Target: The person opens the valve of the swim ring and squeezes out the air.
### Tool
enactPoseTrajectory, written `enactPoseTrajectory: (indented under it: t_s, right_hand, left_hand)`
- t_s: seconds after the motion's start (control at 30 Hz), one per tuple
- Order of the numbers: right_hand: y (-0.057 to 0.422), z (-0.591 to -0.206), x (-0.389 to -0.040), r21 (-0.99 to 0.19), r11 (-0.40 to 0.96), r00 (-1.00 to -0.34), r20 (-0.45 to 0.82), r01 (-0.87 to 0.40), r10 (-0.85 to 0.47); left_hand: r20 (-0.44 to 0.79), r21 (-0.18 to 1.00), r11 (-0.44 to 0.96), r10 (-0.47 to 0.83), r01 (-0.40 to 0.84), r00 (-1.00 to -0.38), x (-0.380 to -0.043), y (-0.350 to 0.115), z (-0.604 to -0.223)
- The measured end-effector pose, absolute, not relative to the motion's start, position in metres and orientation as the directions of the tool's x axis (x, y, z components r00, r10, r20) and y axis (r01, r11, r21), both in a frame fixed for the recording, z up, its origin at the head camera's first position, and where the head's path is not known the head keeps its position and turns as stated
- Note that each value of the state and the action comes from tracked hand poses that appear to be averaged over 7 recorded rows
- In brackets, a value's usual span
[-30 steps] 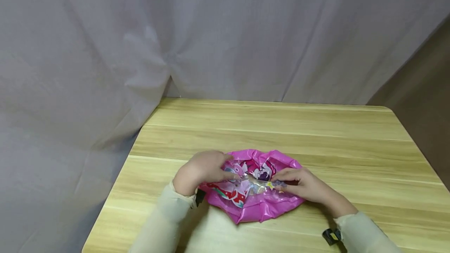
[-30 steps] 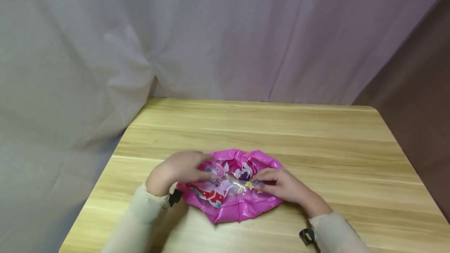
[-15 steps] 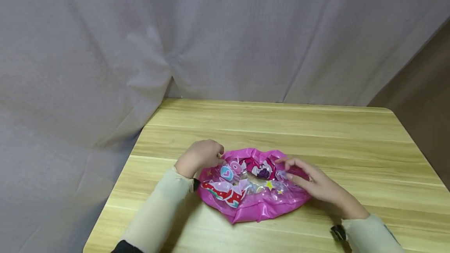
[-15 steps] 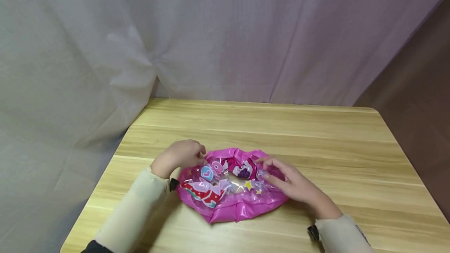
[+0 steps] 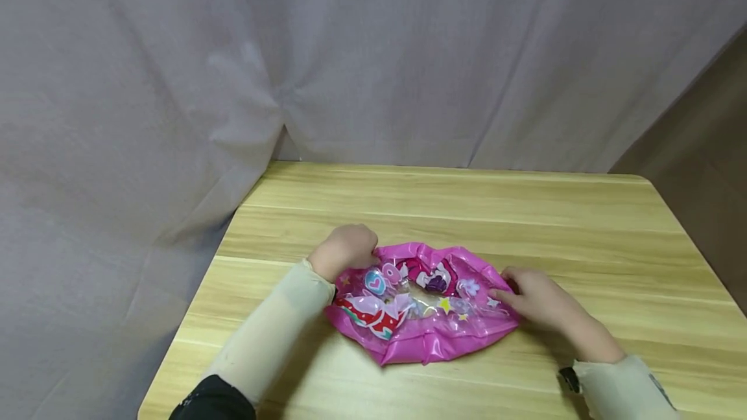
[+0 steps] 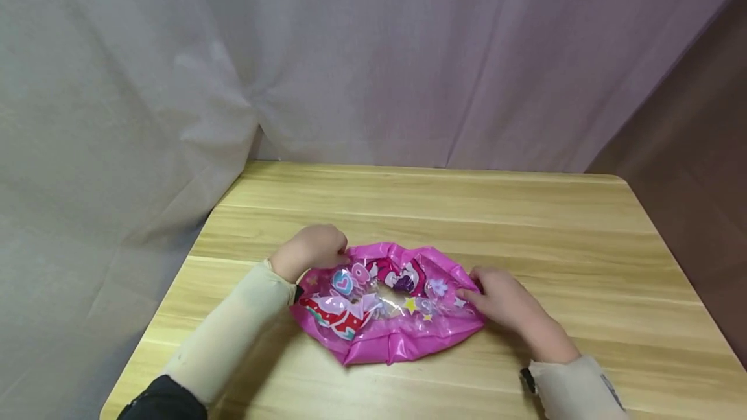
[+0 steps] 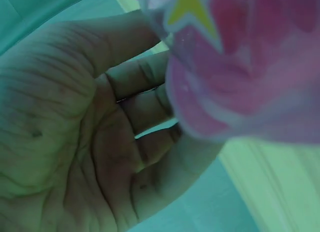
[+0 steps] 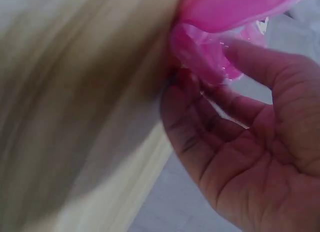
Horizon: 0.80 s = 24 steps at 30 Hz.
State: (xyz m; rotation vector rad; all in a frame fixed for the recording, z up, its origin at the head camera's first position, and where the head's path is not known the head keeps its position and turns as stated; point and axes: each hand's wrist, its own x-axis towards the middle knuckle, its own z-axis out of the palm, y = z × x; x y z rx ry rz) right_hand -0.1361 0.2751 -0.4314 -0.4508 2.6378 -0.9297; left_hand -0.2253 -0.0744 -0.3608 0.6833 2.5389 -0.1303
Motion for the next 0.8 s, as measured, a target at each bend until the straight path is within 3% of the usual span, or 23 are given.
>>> enactPoseTrajectory:
  t_s: [0.17,0.27,0.5,0.8]
  right_hand:
    - [0.274,-0.436,-0.138,-0.649,0.741,-0.91,-0.183,-0.173,-0.372]
    - [0.275,-0.44,-0.14,-0.65,0.74,-0.91,-0.183,-0.172,-0.372]
    - [0.284,-0.451,-0.147,-0.675,0.726,-0.919,-0.189,-0.135,-0.346]
    - [0.298,-0.462,-0.155,-0.704,0.697,-0.934,-0.147,-0.132,-0.326]
  left_hand:
    - [-0.464,0.068,0.867,0.465,0.493,-0.754,-0.228,-0.081,-0.367]
    - [-0.459,0.15,0.868,0.485,0.473,-0.744,-0.23,-0.091,-0.372]
    - [-0.521,0.536,0.814,0.528,0.224,-0.671,-0.24,-0.125,-0.381]
    - [-0.514,0.728,0.685,0.548,0.002,-0.66,-0.252,-0.162,-0.392]
